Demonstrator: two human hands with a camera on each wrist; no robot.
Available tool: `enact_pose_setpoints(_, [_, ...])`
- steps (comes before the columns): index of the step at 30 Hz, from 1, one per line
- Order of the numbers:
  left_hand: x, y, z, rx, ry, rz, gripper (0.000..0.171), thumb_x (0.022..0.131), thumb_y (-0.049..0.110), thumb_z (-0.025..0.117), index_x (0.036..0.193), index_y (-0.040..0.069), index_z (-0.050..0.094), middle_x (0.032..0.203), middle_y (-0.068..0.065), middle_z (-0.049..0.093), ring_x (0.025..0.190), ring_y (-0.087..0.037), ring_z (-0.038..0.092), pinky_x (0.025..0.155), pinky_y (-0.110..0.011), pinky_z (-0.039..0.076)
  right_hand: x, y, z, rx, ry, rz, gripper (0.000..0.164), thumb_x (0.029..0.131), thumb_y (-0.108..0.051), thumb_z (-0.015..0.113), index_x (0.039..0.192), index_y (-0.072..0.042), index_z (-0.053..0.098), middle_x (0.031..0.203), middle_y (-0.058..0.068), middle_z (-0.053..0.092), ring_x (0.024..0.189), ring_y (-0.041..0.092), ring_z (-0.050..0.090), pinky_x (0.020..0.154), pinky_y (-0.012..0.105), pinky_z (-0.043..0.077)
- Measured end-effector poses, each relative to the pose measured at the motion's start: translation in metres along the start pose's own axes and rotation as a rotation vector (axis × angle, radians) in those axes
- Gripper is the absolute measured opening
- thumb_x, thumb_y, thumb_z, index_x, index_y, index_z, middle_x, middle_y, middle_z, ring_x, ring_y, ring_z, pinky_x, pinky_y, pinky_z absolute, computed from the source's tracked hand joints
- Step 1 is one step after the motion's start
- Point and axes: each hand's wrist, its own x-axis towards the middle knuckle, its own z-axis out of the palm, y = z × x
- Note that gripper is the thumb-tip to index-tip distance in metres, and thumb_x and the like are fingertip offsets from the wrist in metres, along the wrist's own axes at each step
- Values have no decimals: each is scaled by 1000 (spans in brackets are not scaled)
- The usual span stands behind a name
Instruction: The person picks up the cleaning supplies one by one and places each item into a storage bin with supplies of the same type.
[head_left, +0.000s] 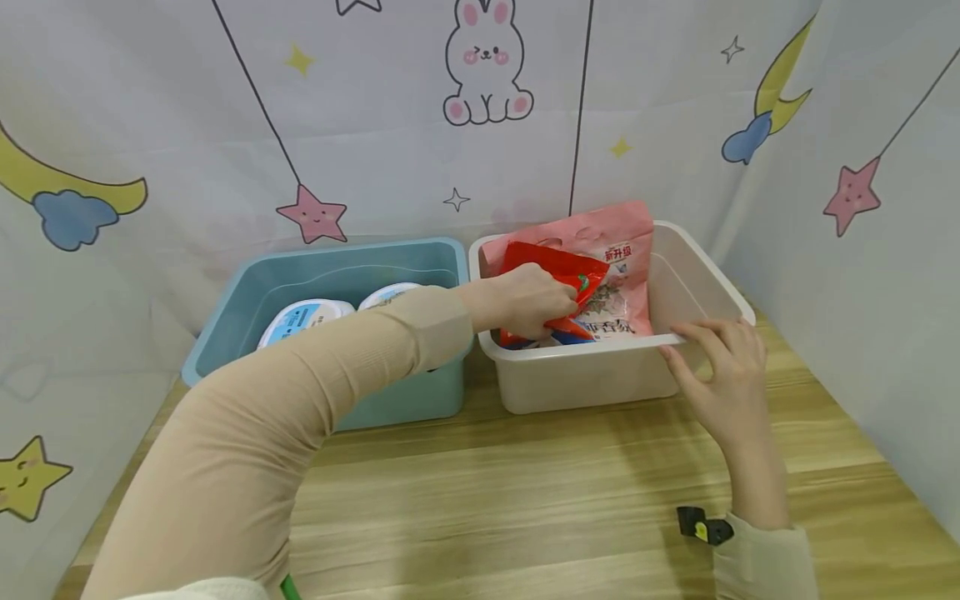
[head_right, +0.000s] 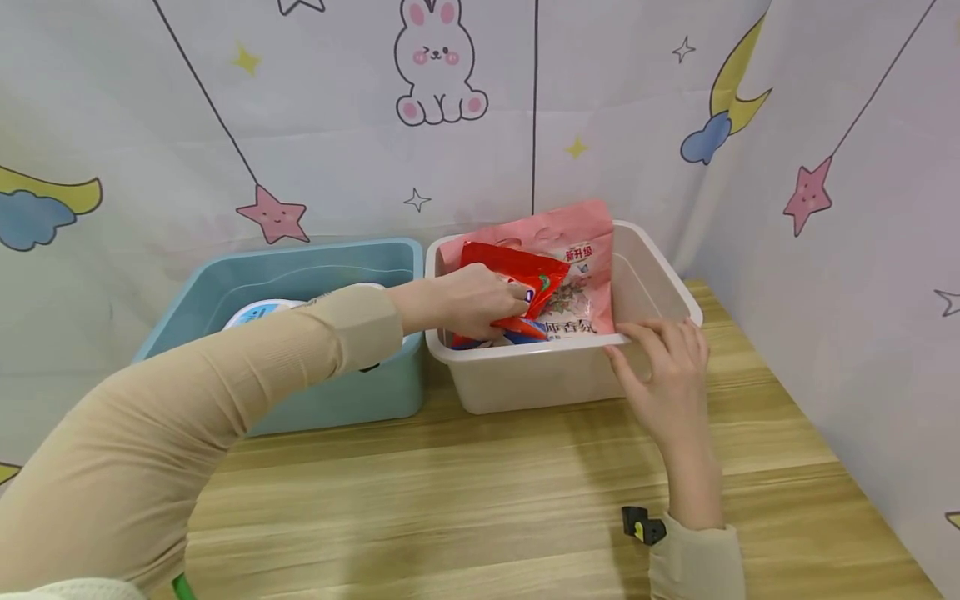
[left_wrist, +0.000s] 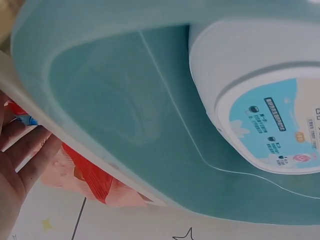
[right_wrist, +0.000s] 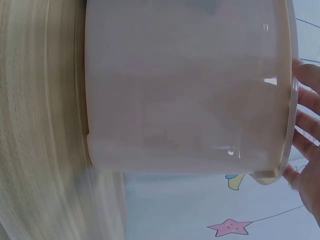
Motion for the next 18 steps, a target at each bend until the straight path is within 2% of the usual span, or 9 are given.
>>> enact_pose_setpoints(5, [-1, 1, 2, 11, -15, 19, 46, 88, 43, 65, 125, 17, 60, 119, -1, 63, 95, -16, 61, 80, -27, 53, 1, 0, 1, -1, 8, -14, 62, 89, -58, 54, 98, 1, 71, 97, 22, 63, 98, 41, 50, 104, 58, 28])
enact_pose_setpoints(9, [-1, 1, 2, 15, -20, 23, 48, 88, 44, 65, 128, 17, 59, 120, -1, 62, 100, -15, 59, 83, -28, 53, 2, -2, 0, 2, 3, 5, 60, 89, -57, 56, 98, 1, 71, 97, 22, 63, 99, 40, 50, 105, 51, 28])
enact_pose_setpoints(12, [-1, 1, 3, 5, -39, 20, 51, 87, 45, 65, 130, 18, 57, 124, -2, 61, 105, -16, 58, 87, -28, 52, 1, -3, -1, 3, -9, 11, 49, 89, -46, 63, 99, 1, 71, 98, 22, 63, 100, 40, 50, 105, 47, 27])
enact_pose_setpoints(15, [-1, 1, 3, -9, -65, 24, 52, 88, 45, 64, 132, 18, 56, 130, -2, 59, 111, -17, 57, 93, -31, 51, 1, -4, -2, 0, -22, 11, 36, 85, -32, 71, 100, 1, 70, 99, 22, 63, 101, 40, 50, 106, 50, 27])
enact_pose_setpoints(18, [-2, 1, 3, -35, -90, 36, 51, 90, 42, 62, 135, 17, 54, 138, -3, 55, 118, -19, 57, 100, -34, 48, 0, -3, -2, -9, -37, 13, 32, 83, -24, 72, 101, 2, 70, 100, 23, 63, 102, 41, 50, 108, 54, 26])
